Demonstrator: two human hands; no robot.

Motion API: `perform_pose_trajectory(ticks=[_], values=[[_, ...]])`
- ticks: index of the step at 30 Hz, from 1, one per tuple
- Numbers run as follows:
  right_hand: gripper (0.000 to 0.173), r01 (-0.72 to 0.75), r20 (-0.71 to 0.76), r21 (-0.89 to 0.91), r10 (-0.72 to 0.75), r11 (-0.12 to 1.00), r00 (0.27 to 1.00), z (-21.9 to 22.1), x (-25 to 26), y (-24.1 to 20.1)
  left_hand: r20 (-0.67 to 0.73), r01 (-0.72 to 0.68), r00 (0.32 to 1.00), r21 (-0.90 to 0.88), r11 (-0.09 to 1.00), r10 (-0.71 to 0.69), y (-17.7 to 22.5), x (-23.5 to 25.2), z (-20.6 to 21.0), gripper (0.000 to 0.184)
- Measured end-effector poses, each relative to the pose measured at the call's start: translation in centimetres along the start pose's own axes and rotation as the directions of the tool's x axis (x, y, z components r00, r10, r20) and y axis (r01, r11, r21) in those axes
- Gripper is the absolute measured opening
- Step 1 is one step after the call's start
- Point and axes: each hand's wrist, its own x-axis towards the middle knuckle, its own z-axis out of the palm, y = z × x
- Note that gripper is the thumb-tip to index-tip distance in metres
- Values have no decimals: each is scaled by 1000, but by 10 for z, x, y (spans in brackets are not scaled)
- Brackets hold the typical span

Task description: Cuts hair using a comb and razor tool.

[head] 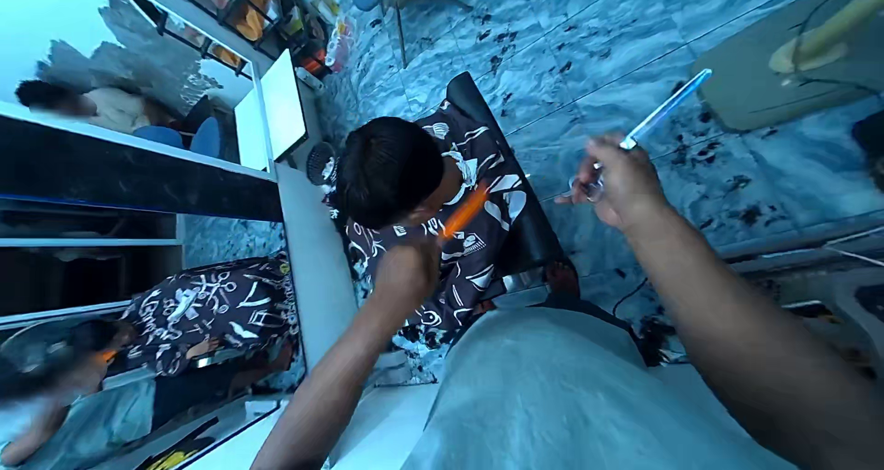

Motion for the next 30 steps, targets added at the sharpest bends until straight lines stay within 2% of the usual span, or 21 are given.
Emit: perform_pose_trajectory(ticks=[1, 2, 3, 5, 7, 9, 10, 11, 12, 13, 14, 15, 16, 17, 20, 23, 26, 28, 30], values=[[21, -57, -118, 36, 61, 998, 991, -10, -15, 12, 90, -97, 991, 8, 995, 96, -6, -9, 16, 43], [25, -101, -238, 79, 117, 992, 964, -20, -28, 27, 97, -182, 979, -12, 983, 182, -13, -16, 25, 45], [26, -129, -349, 137, 170, 982, 921, -29, -42, 43, 13, -247, 969, -33, 968, 248, -20, -22, 26, 45], [21, -121, -483, 290, 254, 949, 838, -43, -70, 73, -212, -289, 935, 15, 957, 285, -33, -21, 8, 42], [23, -47, -520, 451, 305, 892, 798, -42, -102, 98, -300, -312, 885, 184, 932, 356, -46, -6, -22, 45], [28, 26, -524, 536, 308, 844, 794, -33, -129, 117, -214, -417, 815, 429, 801, 539, -56, 23, -56, 45], [30, 38, -529, 533, 298, 845, 795, -25, -137, 122, -157, -456, 771, 540, 708, 617, -56, 41, -76, 42], [39, 33, -530, 501, 277, 865, 801, -16, -144, 125, -123, -454, 756, 608, 651, 643, -52, 58, -100, 38], [47, 23, -530, 458, 252, 889, 810, -8, -149, 126, -144, -407, 782, 619, 672, 607, -47, 71, -128, 35], [53, 25, -531, 423, 225, 906, 817, 1, -153, 128, -240, -313, 823, 565, 763, 515, -43, 81, -159, 38], [56, 30, -525, 395, 199, 918, 827, 13, -158, 129, -366, -189, 852, 454, 871, 375, -42, 88, -189, 45], [56, 40, -518, 366, 167, 930, 839, 26, -162, 129, -468, -92, 851, 313, 945, 238, -44, 91, -214, 55], [53, 50, -508, 328, 132, 943, 851, 39, -165, 127, -523, -65, 837, 193, 979, 158, -46, 92, -232, 64], [50, 47, -494, 278, 101, 959, 864, 51, -169, 128, -528, -87, 838, 117, 989, 136, -48, 89, -236, 71], [47, 12, -366, 77, 17, 997, 930, 73, -170, 138, -347, -167, 923, 30, 986, 167, -72, 65, -195, 77], [40, 10, -194, 33, -3, 999, 981, 83, -166, 145, -196, -94, 978, -140, 986, 65, -108, 53, -130, 72], [31, -29, -53, 81, 33, 996, 998, 84, -160, 146, -262, -63, 965, -252, 966, -6, -120, 49, -81, 79], [30, -17, -13, 18, 17, 1000, 1000, 80, -152, 138, -305, -66, 952, -255, 965, -15, -116, 52, -71, 79], [33, 21, -16, -77, -22, 997, 1000, 77, -137, 125, -304, -64, 953, -234, 970, -10, -111, 60, -77, 77]])
